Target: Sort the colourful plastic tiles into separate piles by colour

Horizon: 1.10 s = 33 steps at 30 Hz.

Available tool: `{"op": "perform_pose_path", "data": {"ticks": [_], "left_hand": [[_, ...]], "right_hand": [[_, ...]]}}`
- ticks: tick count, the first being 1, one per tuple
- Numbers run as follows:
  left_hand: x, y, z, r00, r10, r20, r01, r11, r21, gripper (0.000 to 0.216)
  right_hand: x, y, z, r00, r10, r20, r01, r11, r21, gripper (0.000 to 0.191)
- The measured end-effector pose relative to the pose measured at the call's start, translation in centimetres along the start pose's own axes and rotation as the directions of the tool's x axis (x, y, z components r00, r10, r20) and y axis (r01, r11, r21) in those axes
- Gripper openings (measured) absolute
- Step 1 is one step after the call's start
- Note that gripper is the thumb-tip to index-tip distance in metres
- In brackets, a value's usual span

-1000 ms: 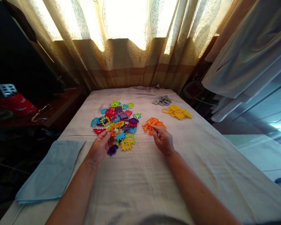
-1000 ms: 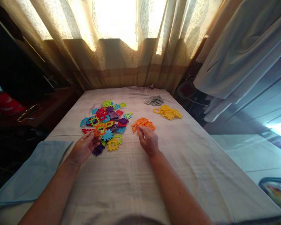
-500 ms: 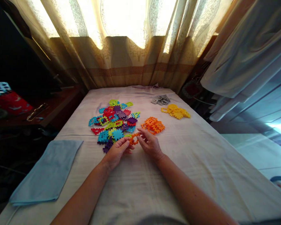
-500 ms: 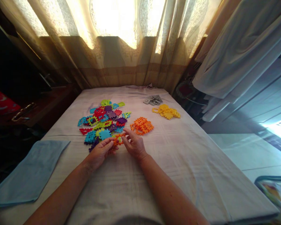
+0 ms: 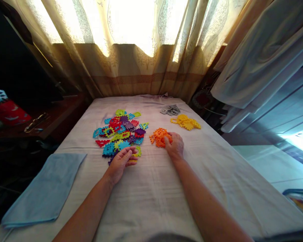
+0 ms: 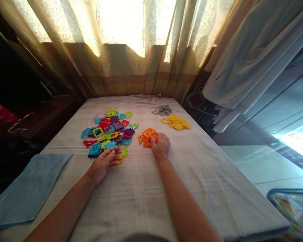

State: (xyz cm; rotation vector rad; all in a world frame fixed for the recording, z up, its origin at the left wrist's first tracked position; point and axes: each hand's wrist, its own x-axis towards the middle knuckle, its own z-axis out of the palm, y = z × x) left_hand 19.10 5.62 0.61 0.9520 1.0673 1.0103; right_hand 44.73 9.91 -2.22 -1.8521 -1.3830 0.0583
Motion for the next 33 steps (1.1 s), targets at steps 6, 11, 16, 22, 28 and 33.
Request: {"op": "perform_pose_path", "data": {"ticks": [6, 11, 16, 22, 28, 33], "left_hand": [[0.1, 0.1, -1.0, 0.904, 0.396, -0.161, -0.324, 0.881, 0.346, 0.044], [0.4, 0.2, -3.3, 0.757, 0.639, -0.136, -0.428, 0.643, 0.636, 0.032], [1.3, -0.1, -5.1, 0.700, 0.683, -0.207, -0.385, 0.605, 0.697, 0.032], [2.1, -0.7, -6.0, 0.655, 0.692, -0.304, -0.338, 0.627, 0.701, 0.033], [2.6, -0.8, -6.1, 0.668, 0.654, -0.355, -0.307, 0.677, 0.669, 0.034], [2.6, -0.7, -6.0, 0.682, 0.622, -0.385, -0.295, 0.715, 0.633, 0.035]], "right_hand": [[-0.8, -2.2, 0.4, 0.953, -0.054, 0.300, 0.140, 0.951, -0.275, 0.080], [0.9, -3.4, 1.1, 0.902, -0.026, 0.430, 0.193, 0.917, -0.349, 0.068], [3.9, -3.3, 2.7, 0.919, 0.002, 0.394, 0.162, 0.910, -0.381, 0.055], [6.7, -3.7, 5.3, 0.934, -0.012, 0.358, 0.158, 0.911, -0.382, 0.048], [7.3, -3.8, 5.6, 0.945, -0.014, 0.328, 0.135, 0.927, -0.350, 0.050], [5.9, -1.8, 3.8, 0.911, -0.100, 0.399, 0.244, 0.912, -0.329, 0.075]]}}
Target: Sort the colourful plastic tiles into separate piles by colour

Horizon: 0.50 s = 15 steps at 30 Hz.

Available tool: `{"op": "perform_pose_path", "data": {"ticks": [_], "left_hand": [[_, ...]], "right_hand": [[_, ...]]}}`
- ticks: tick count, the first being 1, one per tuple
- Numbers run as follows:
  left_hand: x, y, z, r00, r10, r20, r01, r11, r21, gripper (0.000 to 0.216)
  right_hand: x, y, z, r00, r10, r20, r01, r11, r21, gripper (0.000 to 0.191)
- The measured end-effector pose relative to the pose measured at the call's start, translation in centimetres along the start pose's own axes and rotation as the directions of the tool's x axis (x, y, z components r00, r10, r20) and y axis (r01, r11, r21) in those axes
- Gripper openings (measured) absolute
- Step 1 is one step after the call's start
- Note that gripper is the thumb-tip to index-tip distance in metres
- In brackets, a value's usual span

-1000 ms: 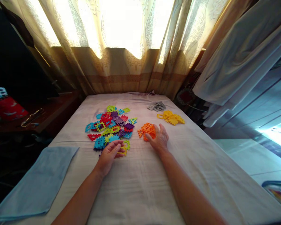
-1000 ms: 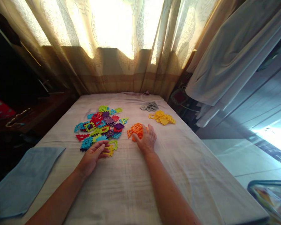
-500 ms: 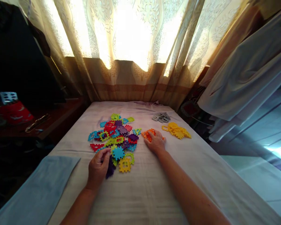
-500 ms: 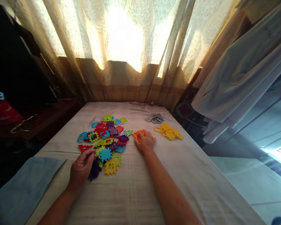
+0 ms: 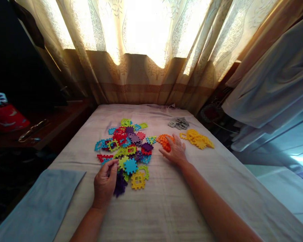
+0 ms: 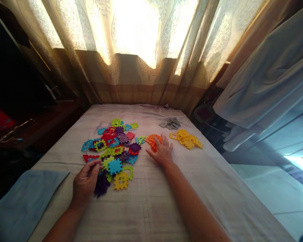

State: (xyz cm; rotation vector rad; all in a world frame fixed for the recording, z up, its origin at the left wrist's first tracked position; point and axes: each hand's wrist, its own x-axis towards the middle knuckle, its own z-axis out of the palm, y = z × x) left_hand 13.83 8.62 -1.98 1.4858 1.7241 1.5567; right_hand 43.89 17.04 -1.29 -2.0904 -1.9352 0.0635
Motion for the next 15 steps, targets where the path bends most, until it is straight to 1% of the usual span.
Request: {"op": "perform_pose_path", "data": {"ticks": [3, 5, 8, 11, 15], "left_hand": [[0.0, 0.1, 0.1, 1.000, -0.010, 0.007, 0.010, 1.000, 0.006, 0.036], [-0.1, 0.0, 0.1, 1.000, -0.021, 0.014, 0.021, 1.000, 0.005, 0.037], [-0.1, 0.0, 0.1, 0.999, -0.045, 0.014, 0.045, 0.999, -0.005, 0.037], [-0.1, 0.0, 0.1, 0.998, -0.061, 0.007, 0.061, 0.998, -0.010, 0.036], [-0.1, -0.2, 0.1, 0.995, -0.095, 0.002, 0.095, 0.995, -0.023, 0.035]], "right_hand": [[-0.4, 1.5, 0.3, 0.991, -0.108, 0.077, 0.110, 0.994, -0.028, 0.082], [0.5, 2.0, 0.7, 0.987, -0.128, 0.102, 0.133, 0.990, -0.038, 0.083], [3.1, 1.8, 1.2, 0.990, -0.100, 0.103, 0.106, 0.993, -0.056, 0.080], [5.8, 0.9, 1.5, 0.994, -0.060, 0.088, 0.066, 0.996, -0.067, 0.075], [8.8, -0.6, 2.2, 0.996, -0.046, 0.075, 0.050, 0.997, -0.052, 0.074]]}}
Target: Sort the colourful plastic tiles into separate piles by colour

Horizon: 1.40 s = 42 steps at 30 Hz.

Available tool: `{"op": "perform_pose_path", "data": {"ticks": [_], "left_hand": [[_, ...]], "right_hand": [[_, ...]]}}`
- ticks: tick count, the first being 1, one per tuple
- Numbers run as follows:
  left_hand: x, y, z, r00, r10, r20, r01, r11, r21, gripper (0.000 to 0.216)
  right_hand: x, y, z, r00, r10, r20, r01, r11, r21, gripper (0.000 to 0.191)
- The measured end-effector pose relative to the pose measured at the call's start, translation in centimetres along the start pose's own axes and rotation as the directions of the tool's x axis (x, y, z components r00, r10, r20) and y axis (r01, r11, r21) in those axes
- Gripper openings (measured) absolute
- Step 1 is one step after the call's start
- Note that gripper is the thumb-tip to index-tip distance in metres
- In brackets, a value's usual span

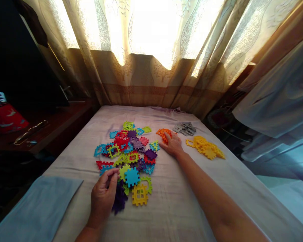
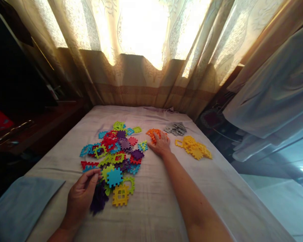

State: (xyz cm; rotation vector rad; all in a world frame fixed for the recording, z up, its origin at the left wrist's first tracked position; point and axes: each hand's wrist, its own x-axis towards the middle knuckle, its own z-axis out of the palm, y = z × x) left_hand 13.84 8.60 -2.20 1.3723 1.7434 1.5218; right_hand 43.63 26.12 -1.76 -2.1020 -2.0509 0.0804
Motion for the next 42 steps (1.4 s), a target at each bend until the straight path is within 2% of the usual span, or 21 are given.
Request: {"op": "perform_pose_path", "data": {"ticks": [8, 12, 15, 17, 20, 24, 28, 31, 36, 40, 42], "left_hand": [[-0.2, -0.2, -0.1, 0.995, -0.092, -0.036, 0.092, 0.996, -0.011, 0.042], [-0.2, -0.3, 0.0, 0.994, -0.097, -0.058, 0.098, 0.995, 0.015, 0.044], [-0.3, -0.5, 0.0, 0.993, -0.095, -0.065, 0.099, 0.994, 0.051, 0.045], [-0.3, -0.6, 0.0, 0.993, -0.101, -0.063, 0.105, 0.993, 0.056, 0.044], [-0.4, -0.5, 0.0, 0.993, -0.108, -0.051, 0.111, 0.993, 0.050, 0.042], [-0.4, -0.3, 0.1, 0.993, -0.109, -0.037, 0.110, 0.993, 0.039, 0.041], [-0.3, -0.2, 0.1, 0.995, -0.096, -0.034, 0.096, 0.995, 0.021, 0.039], [-0.3, -0.1, 0.1, 0.996, -0.087, -0.028, 0.087, 0.996, 0.017, 0.036], [-0.2, 0.0, 0.1, 0.997, -0.075, -0.035, 0.076, 0.997, 0.022, 0.036], [0.0, 0.0, 0.2, 0.997, -0.063, -0.041, 0.063, 0.998, -0.006, 0.037], [0.0, 0.1, 0.3, 0.997, -0.063, -0.041, 0.063, 0.998, -0.015, 0.037]], "right_hand": [[6.0, -2.2, 1.5, 0.998, 0.042, -0.039, -0.041, 0.999, 0.006, 0.072], [7.4, -3.1, 1.9, 0.979, 0.104, -0.173, -0.104, 0.995, 0.008, 0.065], [7.7, -4.9, 1.6, 0.952, -0.008, -0.307, 0.015, 1.000, 0.023, 0.055], [8.1, -7.1, 1.1, 0.939, -0.126, -0.319, 0.144, 0.989, 0.033, 0.051], [9.4, -11.6, 0.5, 0.948, -0.258, -0.188, 0.278, 0.957, 0.088, 0.056], [11.3, -17.5, 0.7, 0.958, -0.279, 0.069, 0.264, 0.950, 0.168, 0.069], [11.1, -20.4, 1.6, 0.915, -0.356, 0.188, 0.322, 0.928, 0.189, 0.067], [9.9, -20.3, 1.5, 0.884, -0.423, 0.198, 0.393, 0.902, 0.177, 0.057], [5.9, -17.9, -0.3, 0.832, -0.502, 0.238, 0.472, 0.864, 0.174, 0.043], [2.3, -15.8, -1.5, 0.791, -0.592, 0.154, 0.553, 0.800, 0.234, 0.041], [2.1, -14.9, -1.8, 0.799, -0.596, 0.077, 0.557, 0.782, 0.279, 0.041]]}}
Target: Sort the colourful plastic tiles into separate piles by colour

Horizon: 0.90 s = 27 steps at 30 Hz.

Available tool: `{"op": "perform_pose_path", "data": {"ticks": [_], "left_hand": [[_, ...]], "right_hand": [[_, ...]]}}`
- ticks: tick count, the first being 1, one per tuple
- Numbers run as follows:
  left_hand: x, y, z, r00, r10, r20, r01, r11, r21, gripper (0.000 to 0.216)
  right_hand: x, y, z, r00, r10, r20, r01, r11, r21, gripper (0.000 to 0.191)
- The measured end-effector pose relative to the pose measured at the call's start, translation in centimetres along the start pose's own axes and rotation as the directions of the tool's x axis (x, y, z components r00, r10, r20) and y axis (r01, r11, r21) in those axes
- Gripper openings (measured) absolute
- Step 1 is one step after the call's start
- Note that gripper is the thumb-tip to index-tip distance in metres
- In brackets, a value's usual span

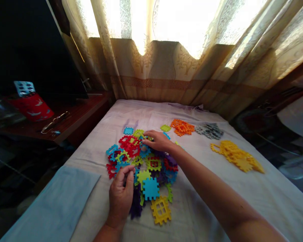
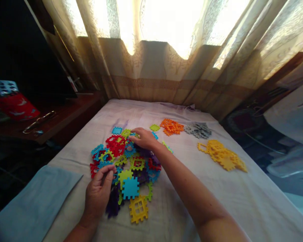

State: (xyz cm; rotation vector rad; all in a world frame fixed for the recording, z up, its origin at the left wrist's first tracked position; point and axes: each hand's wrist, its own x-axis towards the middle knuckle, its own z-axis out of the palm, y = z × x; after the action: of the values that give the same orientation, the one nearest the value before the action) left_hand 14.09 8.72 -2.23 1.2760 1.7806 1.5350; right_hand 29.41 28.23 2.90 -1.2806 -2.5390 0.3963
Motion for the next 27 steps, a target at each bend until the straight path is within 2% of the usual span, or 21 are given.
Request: {"op": "perform_pose_path", "data": {"ticks": [2, 4, 6, 7, 9, 11, 16, 18, 20, 23, 25, 27], "left_hand": [[0.0, 0.0, 0.0, 1.000, 0.003, -0.001, -0.003, 1.000, 0.000, 0.036], [0.0, 0.0, 0.0, 1.000, 0.008, -0.002, -0.008, 1.000, 0.010, 0.035], [0.0, 0.0, -0.1, 1.000, 0.013, -0.001, -0.013, 1.000, 0.019, 0.035], [0.0, -0.1, -0.1, 1.000, 0.017, -0.001, -0.017, 1.000, 0.022, 0.035], [0.0, -0.2, -0.1, 1.000, 0.025, 0.001, -0.025, 0.999, 0.026, 0.035], [0.1, -0.2, -0.1, 1.000, 0.029, 0.008, -0.029, 0.999, 0.025, 0.035], [0.2, -0.4, 0.0, 0.999, 0.038, 0.008, -0.038, 0.999, 0.011, 0.034], [0.3, -0.4, 0.1, 0.999, 0.049, 0.006, -0.050, 0.999, 0.012, 0.032], [0.3, -0.4, 0.1, 0.998, 0.068, 0.005, -0.068, 0.998, 0.015, 0.031], [0.4, -0.3, 0.2, 0.994, 0.112, 0.000, -0.112, 0.993, 0.021, 0.029], [0.5, -0.2, 0.2, 0.990, 0.142, -0.003, -0.142, 0.990, 0.024, 0.029], [0.5, -0.1, 0.4, 0.985, 0.172, 0.003, -0.172, 0.985, 0.030, 0.028]], "right_hand": [[0.3, 1.4, -0.4, 0.993, 0.075, -0.097, -0.075, 0.997, 0.001, 0.044], [1.1, 3.1, -0.5, 0.960, 0.231, -0.160, -0.242, 0.969, -0.055, 0.048], [1.7, 4.7, -0.4, 0.918, 0.370, -0.141, -0.386, 0.916, -0.112, 0.052], [1.8, 5.2, -0.2, 0.907, 0.404, -0.116, -0.417, 0.898, -0.137, 0.053], [1.6, 5.5, 0.3, 0.914, 0.401, -0.066, -0.407, 0.899, -0.160, 0.054], [0.8, 4.9, 0.6, 0.937, 0.347, -0.035, -0.348, 0.927, -0.139, 0.053], [-2.1, 1.3, 0.6, 0.976, 0.215, 0.038, -0.216, 0.975, 0.042, 0.050], [-3.4, 0.1, 0.5, 0.985, 0.169, 0.033, -0.172, 0.977, 0.128, 0.049], [-4.7, -0.1, 0.3, 0.990, 0.136, -0.026, -0.128, 0.972, 0.198, 0.045], [-6.7, 1.4, 0.1, 0.960, 0.213, -0.184, -0.168, 0.958, 0.233, 0.041], [-8.2, 3.0, 0.4, 0.904, 0.334, -0.266, -0.288, 0.937, 0.198, 0.041], [-9.8, 4.2, 1.1, 0.859, 0.424, -0.287, -0.394, 0.905, 0.159, 0.042]]}}
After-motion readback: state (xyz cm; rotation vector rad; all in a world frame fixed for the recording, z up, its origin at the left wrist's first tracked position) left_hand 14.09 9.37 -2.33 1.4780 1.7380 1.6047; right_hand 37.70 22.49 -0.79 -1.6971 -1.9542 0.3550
